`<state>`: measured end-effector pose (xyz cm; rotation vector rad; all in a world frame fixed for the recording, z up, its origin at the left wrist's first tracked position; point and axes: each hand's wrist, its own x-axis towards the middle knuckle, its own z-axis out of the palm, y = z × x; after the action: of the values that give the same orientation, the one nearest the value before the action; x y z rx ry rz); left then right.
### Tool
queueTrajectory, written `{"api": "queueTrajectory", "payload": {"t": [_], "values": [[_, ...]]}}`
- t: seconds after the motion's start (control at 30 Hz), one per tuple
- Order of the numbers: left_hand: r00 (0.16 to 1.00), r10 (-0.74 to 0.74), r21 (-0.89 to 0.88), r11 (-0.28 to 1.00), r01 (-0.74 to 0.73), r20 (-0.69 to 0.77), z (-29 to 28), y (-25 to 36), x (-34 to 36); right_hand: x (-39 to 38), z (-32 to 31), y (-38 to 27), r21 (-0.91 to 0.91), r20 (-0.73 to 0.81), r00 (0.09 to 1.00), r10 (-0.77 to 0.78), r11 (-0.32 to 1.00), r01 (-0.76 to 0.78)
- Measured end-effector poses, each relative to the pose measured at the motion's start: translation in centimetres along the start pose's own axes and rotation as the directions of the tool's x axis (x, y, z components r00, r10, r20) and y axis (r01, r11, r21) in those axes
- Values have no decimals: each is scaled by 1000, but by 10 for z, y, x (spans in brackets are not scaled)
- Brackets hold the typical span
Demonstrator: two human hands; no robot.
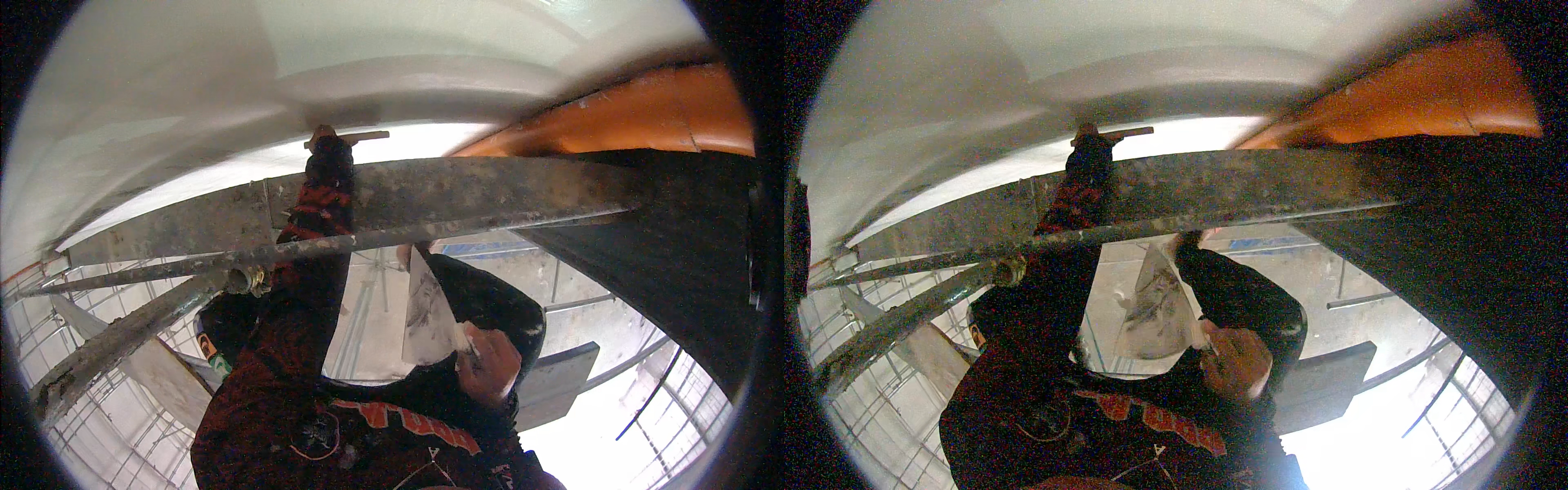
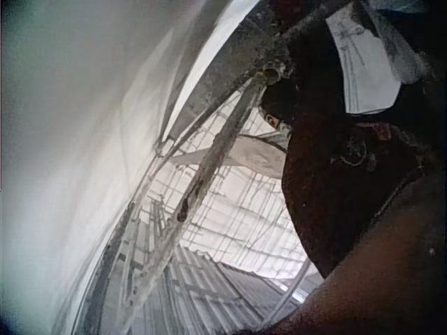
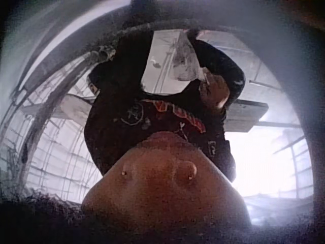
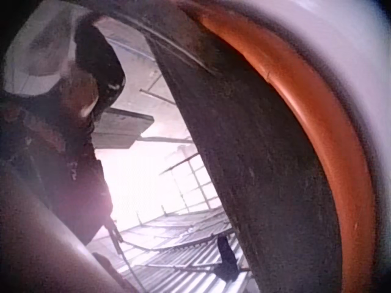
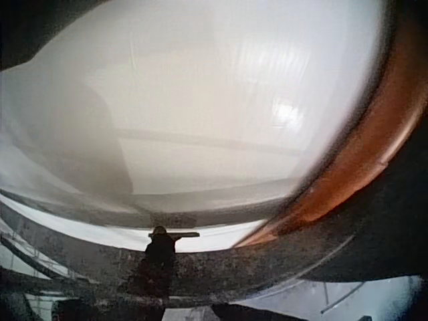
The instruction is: The person applies a white plaster-like substance to a curved ceiling surface using a trowel and a wooden float. They repeatedly scoop material from the trowel and smooth it onto the ceiling, working along a metal beam and an orange pipe. The person occasionally wipes the tools with a white cloth.
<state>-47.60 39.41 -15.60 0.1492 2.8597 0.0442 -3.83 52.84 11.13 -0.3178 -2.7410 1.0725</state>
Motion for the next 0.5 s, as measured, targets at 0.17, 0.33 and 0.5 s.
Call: {"api": "queueTrajectory", "payload": {"t": [0.17,0.33,0.5], "values": [[999,22,-5,1000,-21,32,5,23,8,-2,2,2,-16,-58,998,25,1000,-26],[1000,5,1,1000,-5,6,-3,18,10,-3,-1,-1,41,-61,998,-3,999,5],[997,-18,44,999,22,-71,-2,-17,0,-4,-2,-2,61,-62,997,-43,997,46]]}}
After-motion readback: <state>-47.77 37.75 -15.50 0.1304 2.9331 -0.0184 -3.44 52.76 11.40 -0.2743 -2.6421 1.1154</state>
